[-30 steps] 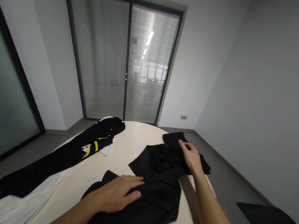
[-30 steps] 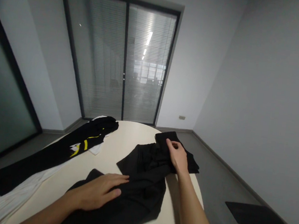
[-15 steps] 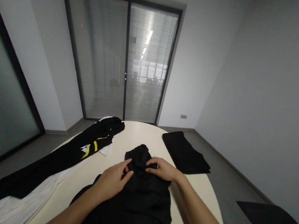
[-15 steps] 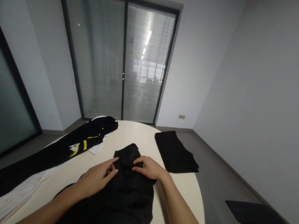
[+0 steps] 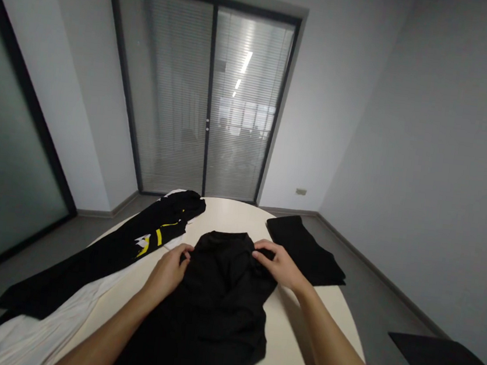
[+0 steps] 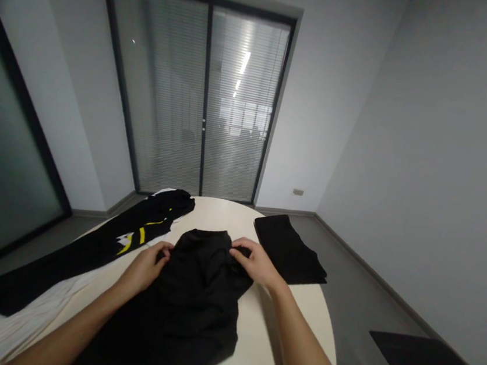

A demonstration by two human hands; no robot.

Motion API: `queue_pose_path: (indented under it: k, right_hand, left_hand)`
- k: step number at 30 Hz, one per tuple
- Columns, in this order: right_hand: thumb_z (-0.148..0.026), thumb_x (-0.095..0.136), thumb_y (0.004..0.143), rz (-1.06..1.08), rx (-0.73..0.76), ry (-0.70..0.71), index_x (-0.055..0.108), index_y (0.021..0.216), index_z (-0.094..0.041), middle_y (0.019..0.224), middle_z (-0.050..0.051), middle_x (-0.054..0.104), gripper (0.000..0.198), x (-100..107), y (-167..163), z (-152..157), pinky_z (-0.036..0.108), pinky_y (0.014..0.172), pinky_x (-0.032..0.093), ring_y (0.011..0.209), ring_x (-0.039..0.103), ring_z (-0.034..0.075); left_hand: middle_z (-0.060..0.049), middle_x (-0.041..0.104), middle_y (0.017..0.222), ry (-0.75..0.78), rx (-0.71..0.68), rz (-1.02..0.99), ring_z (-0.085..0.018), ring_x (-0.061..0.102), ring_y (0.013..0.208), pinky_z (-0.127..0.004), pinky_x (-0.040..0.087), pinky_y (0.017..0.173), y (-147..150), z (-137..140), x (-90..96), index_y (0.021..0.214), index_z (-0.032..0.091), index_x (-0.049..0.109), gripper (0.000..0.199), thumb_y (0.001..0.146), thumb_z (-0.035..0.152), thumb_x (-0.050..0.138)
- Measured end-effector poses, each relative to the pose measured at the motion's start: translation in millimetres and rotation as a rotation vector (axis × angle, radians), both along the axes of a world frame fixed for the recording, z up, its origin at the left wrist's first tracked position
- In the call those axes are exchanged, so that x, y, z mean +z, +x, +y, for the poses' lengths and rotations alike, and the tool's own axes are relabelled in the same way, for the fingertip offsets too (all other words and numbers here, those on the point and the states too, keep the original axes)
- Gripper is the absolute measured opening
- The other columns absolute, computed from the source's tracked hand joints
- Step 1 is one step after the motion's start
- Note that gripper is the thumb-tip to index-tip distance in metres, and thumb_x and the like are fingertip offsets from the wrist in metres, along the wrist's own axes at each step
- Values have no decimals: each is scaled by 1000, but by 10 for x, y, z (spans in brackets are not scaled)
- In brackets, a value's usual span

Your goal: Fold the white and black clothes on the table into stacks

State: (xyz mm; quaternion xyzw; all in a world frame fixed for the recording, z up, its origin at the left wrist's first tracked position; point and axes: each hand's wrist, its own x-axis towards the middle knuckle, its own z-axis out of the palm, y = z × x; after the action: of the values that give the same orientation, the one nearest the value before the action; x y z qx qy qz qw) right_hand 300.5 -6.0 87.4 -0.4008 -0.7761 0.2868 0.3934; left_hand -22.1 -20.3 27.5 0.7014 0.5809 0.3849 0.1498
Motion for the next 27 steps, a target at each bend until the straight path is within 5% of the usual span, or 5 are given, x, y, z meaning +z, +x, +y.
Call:
queue_pose_path:
  k: [7, 15, 21, 24, 27]
  right_hand:
    - [-45, 53, 92, 33, -552, 310, 73, 102, -21, 109, 9, 69, 32, -117, 214, 208, 37, 86, 49, 100, 63, 24]
    - [-57, 54, 89, 1, -735, 310, 71, 99, -20, 103, 9, 70, 42, -72, 333, 195, 37, 91, 46, 98, 63, 25]
    - [-63, 50, 88, -305, -370, 71, 55, 56, -21, 63, 2, 60, 53, -51, 307, 103, 30, 71, 43, 70, 58, 20]
    - [-63, 51, 88, -349, -102, -42, 64, 66, -19, 62, 0, 59, 50, -62, 213, 41, 26, 61, 40, 63, 54, 16]
    - [-60, 53, 89, -376, -119, -55, 71, 100, -21, 69, 1, 64, 45, -89, 115, 3, 26, 61, 39, 65, 56, 16]
  left_hand:
    - [-11, 61, 113, 357, 231, -20, -26, 59, 111, -45, 46, 103, -313, 108, 175, 99, 20, 65, 26, 86, 20, 43]
    - [-5, 72, 96, 161, 198, -29, -25, 67, 94, -41, 51, 91, -299, 86, 174, 94, 22, 68, 32, 82, 18, 39]
    - [1, 66, 79, 81, 161, -39, -18, 62, 68, -29, 49, 67, -132, -41, 315, 90, 22, 62, 18, 77, 23, 49]
    - [-2, 69, 90, 10, 33, 91, -21, 66, 80, -31, 49, 75, -46, -120, 330, 106, 25, 67, 29, 82, 39, 60]
    - [-5, 73, 94, -49, -75, 231, -25, 67, 89, -34, 48, 82, -8, -158, 293, 108, 28, 72, 33, 81, 46, 66]
